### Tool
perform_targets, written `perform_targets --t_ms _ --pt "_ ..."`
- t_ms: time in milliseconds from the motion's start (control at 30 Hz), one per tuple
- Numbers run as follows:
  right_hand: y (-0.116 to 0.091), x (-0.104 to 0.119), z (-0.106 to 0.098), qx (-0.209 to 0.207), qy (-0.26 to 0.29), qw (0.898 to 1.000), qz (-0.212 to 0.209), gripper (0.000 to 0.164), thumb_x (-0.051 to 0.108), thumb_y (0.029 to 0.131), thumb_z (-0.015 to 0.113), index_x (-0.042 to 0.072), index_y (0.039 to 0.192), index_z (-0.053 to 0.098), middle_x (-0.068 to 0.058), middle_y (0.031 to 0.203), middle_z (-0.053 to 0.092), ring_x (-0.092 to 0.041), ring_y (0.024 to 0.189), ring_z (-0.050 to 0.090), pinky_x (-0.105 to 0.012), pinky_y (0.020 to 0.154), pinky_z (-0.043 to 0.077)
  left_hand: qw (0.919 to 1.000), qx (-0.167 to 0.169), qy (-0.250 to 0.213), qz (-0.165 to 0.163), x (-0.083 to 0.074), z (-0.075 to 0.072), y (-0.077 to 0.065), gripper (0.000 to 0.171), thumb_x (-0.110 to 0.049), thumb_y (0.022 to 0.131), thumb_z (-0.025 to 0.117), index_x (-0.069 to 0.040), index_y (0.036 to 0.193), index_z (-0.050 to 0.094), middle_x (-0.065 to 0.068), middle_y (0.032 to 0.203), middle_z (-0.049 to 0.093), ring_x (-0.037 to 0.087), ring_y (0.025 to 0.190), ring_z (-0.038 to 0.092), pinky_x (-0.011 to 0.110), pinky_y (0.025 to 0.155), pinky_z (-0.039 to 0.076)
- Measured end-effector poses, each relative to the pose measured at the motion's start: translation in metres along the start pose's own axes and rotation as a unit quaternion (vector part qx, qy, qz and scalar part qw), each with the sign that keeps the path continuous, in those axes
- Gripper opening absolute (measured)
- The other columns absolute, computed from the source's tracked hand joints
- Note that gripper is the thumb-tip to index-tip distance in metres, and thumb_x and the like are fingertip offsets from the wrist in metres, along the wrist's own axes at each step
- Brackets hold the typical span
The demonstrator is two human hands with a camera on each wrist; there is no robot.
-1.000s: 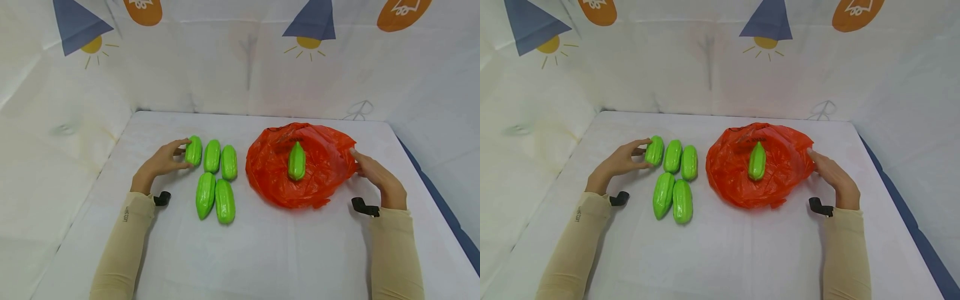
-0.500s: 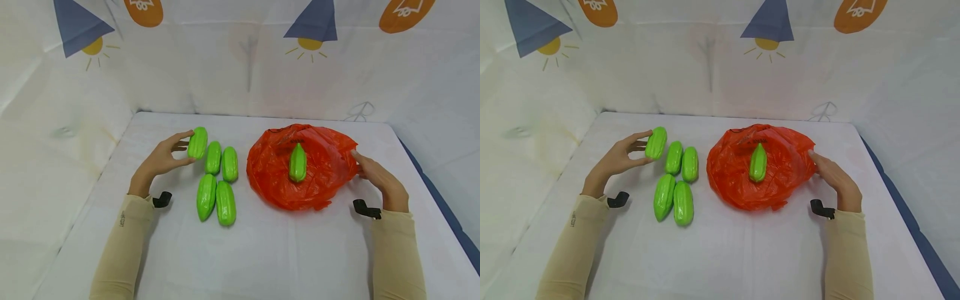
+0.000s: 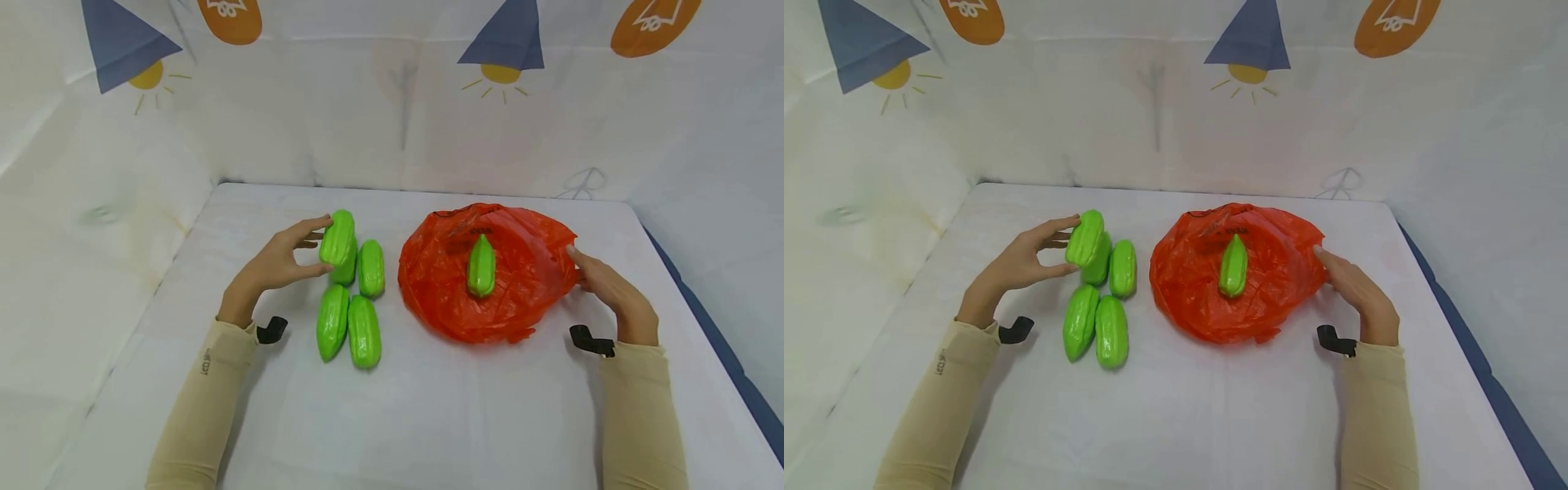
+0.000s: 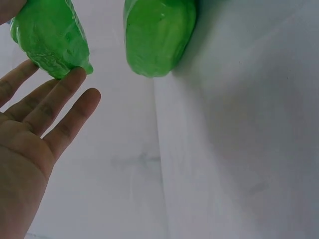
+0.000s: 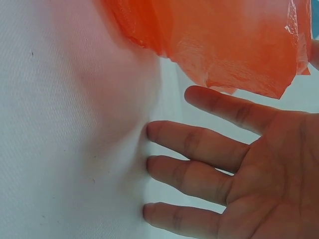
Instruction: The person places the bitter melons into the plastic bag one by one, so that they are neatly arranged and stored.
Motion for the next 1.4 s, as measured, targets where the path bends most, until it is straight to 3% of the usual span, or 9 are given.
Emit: perform_targets --t_ms 233,600,967,1133,1400 --pt "0.0 0.002 0.002 -0.002 -0.005 1.0 0.008 0.094 0.071 0.095 0.012 -0.001 0.155 0.012 -0.029 0.149 0.03 -0.05 0.132 0.03 -0.071 0.103 0.031 0.9997 0.008 0.002 0.022 -0.006 0.006 0.014 0.077 -0.01 0.083 0.078 -0.006 0.149 0.039 0.015 0.156 0.036 0.038 0.129 0.051 0.053 0.105 0.044" --pt "-0.005 -0.002 0.003 -0.008 0.008 1.0 0.026 0.1 0.078 0.091 0.015 0.002 0.156 0.011 -0.03 0.15 0.028 -0.051 0.134 0.028 -0.074 0.101 0.029 0.9964 0.048 0.01 0.069 -0.046 0.022 0.057 0.077 -0.014 0.083 0.079 -0.005 0.148 0.04 0.013 0.156 0.037 0.034 0.129 0.052 0.05 0.106 0.045" --pt "-0.006 0.003 0.002 -0.022 0.007 1.0 0.02 0.1 0.078 0.091 0.018 0.001 0.155 0.017 -0.028 0.147 0.032 -0.049 0.132 0.03 -0.071 0.103 0.031 0.9877 0.108 0.009 0.113 -0.083 0.061 0.095 0.078 -0.02 0.083 0.079 -0.007 0.149 0.039 0.008 0.157 0.035 0.026 0.129 0.053 0.042 0.106 0.046" --pt "-0.007 0.002 0.002 -0.022 0.014 0.999 0.035 0.104 0.081 0.088 0.019 0.002 0.156 0.011 -0.029 0.149 0.028 -0.05 0.133 0.028 -0.072 0.102 0.03 0.9815 0.136 0.024 0.132 -0.103 0.081 0.113 0.076 -0.023 0.084 0.077 -0.007 0.148 0.04 0.008 0.154 0.039 0.022 0.127 0.053 0.037 0.106 0.046" --pt "-0.008 0.003 0.003 -0.018 0.007 0.999 0.027 0.103 0.08 0.089 0.018 0.004 0.157 0.009 -0.029 0.151 0.027 -0.051 0.134 0.027 -0.073 0.102 0.03 0.9728 0.172 0.063 0.142 -0.125 0.108 0.131 0.075 -0.029 0.086 0.074 -0.011 0.15 0.038 0.005 0.156 0.037 0.015 0.136 0.042 0.032 0.112 0.041"
Point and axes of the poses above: each hand's wrist, its own y-axis towards the middle knuckle, its own z-axis out of the palm, x = y × z, the point moved 6 cm from there along y, towards the middle knuckle
